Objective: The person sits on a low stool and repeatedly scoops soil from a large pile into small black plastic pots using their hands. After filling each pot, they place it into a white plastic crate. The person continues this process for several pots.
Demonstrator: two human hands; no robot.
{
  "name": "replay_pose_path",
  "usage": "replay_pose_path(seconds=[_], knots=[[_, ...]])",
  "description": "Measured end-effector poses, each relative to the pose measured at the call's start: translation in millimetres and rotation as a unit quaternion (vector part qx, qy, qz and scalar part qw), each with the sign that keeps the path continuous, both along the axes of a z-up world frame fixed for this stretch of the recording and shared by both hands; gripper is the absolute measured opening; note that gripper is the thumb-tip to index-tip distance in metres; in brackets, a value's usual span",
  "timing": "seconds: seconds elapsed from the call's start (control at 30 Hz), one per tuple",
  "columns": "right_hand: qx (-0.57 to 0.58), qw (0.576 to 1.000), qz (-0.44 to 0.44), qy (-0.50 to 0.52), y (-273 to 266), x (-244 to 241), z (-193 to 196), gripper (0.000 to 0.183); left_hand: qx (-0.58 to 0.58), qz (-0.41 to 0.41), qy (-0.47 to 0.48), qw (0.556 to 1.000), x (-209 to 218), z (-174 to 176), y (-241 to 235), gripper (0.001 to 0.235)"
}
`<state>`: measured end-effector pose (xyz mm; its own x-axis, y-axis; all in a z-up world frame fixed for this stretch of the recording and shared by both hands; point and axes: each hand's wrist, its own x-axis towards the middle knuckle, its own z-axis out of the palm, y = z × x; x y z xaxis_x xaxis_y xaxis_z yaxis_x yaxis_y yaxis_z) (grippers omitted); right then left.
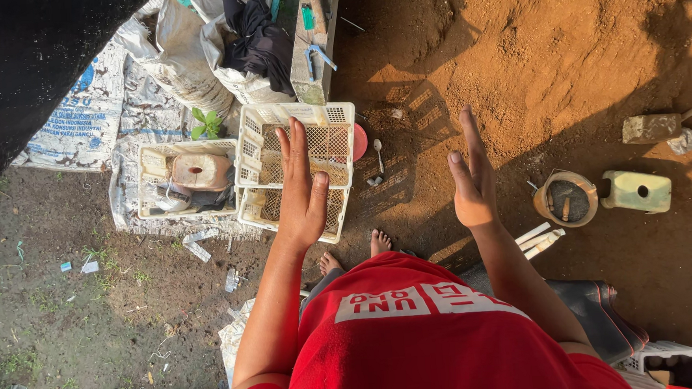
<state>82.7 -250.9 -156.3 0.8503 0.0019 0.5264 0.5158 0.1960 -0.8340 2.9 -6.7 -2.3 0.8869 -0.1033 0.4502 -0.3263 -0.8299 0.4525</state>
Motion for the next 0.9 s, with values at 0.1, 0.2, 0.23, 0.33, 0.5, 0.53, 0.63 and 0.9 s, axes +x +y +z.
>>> replay_pose_path(seconds=[0.1,0.2,0.23,0.33,0.5,0.53,0.63,0.9], knots=[[0.004,1.0,-0.002,-0.005,1,1,-3,0.074,-0.005,-0.001,0.0,1.0,1,-3,2,0.08],[-0.008,1.0,-0.006,-0.005,1,1,0,0.074,-0.005,-0.001,-0.002,1.0,1,-1,2,0.079],[-0.012,1.0,-0.008,-0.005,0,2,2,0.074,-0.007,-0.001,-0.003,1.0,2,0,1,0.079],[-0.024,1.0,-0.01,-0.006,1,-1,3,0.074,-0.015,0.0,-0.008,1.0,-2,1,2,0.078],[-0.034,0.999,-0.013,0.007,14,-1,0,0.075,-0.029,-0.004,-0.019,0.999,-4,2,25,0.078],[-0.032,0.999,-0.012,0.005,17,-2,3,0.075,-0.03,-0.004,-0.02,0.999,-4,2,31,0.078],[-0.039,0.999,-0.017,0.003,26,-13,21,0.074,-0.028,-0.003,-0.022,0.999,-9,12,44,0.078],[-0.019,0.999,-0.037,0.012,94,-33,50,0.061,0.005,-0.032,-0.004,0.999,-16,49,122,0.071]])
